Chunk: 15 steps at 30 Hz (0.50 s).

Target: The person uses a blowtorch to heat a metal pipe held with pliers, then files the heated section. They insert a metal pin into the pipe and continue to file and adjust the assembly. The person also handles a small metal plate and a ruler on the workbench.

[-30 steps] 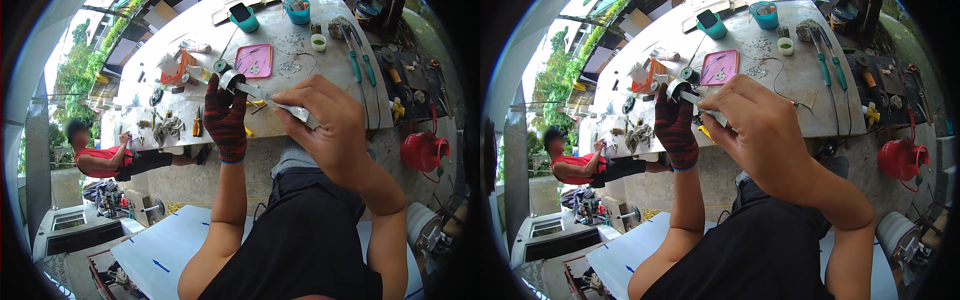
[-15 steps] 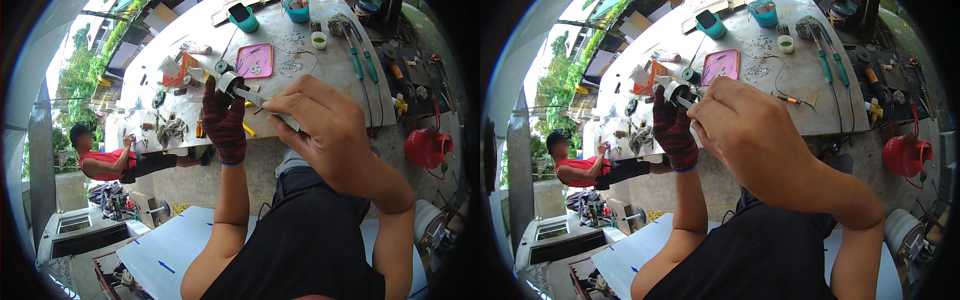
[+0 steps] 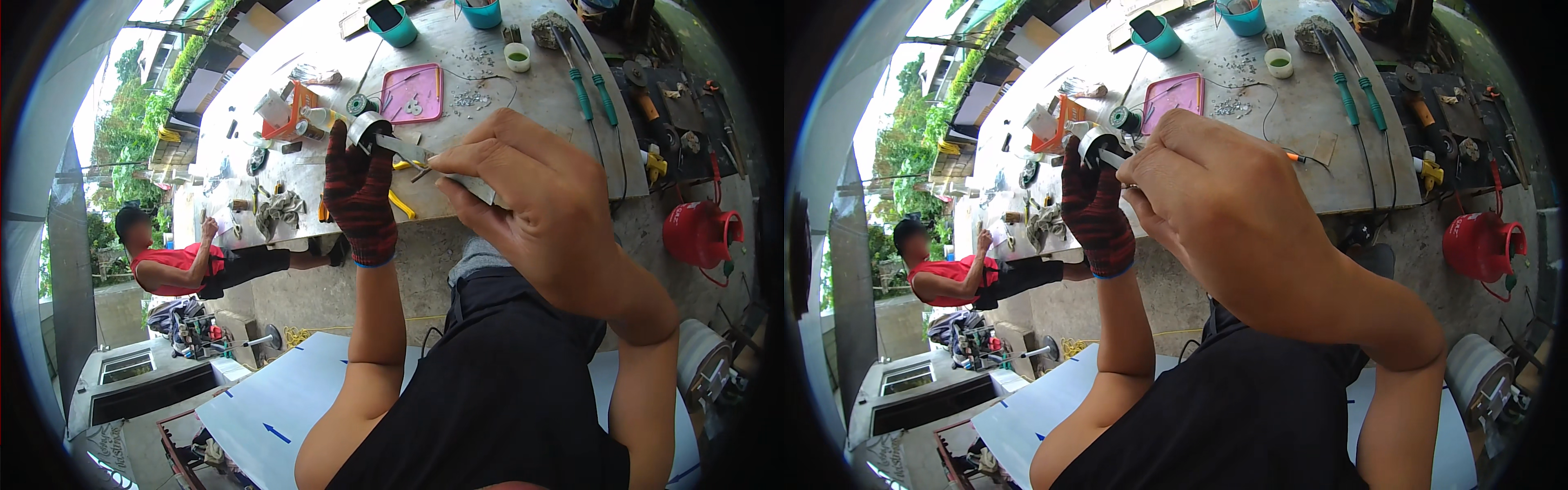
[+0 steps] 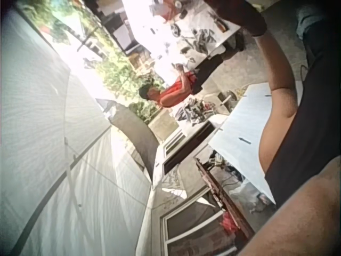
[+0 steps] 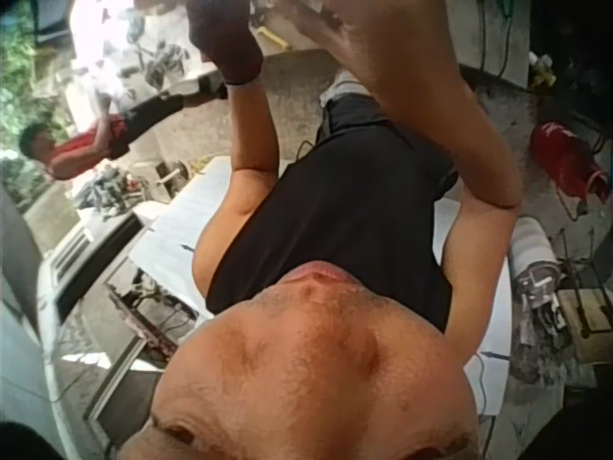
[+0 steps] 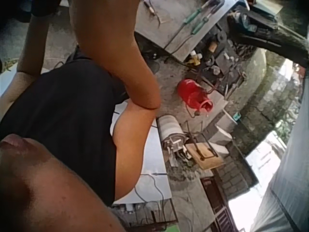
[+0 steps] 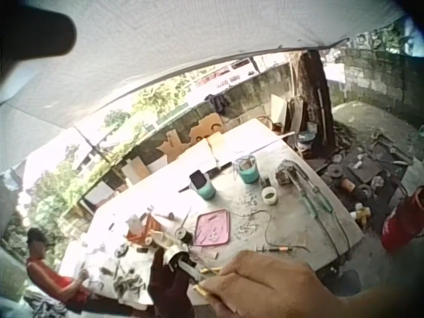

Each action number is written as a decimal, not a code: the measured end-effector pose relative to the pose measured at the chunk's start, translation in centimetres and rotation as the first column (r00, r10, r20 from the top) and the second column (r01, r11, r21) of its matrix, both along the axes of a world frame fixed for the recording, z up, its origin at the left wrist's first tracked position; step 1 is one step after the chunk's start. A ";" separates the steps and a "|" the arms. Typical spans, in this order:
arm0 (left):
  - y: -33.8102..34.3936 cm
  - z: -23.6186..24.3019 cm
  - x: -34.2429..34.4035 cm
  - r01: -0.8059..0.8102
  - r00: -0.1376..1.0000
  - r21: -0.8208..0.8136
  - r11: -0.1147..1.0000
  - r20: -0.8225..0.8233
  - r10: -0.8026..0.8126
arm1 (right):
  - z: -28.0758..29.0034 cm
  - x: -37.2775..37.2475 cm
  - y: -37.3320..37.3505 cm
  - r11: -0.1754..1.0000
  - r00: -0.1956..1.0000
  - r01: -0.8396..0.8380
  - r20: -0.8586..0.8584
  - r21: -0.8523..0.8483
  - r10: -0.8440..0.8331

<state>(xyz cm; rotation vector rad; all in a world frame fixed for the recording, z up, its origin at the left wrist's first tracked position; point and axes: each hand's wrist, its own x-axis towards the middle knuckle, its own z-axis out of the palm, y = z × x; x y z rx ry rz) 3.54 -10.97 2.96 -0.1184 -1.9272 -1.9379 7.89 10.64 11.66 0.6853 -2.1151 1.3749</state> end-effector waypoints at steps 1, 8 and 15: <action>-0.1 0.1 0.0 0.002 1.000 0.016 1.000 0.019 -0.002 | 0.0 0.0 0.2 1.000 1.000 0.004 0.003 -0.005 -0.004; -0.7 -0.9 -0.9 0.073 0.996 0.115 0.991 0.042 -0.078 | 0.5 0.3 4.5 0.991 0.986 0.095 0.148 -0.095 -0.081; 0.4 -1.0 -2.0 0.054 0.995 0.151 0.987 0.079 -0.067 | -6.0 -5.9 10.2 0.885 0.887 0.408 0.328 -0.226 -0.325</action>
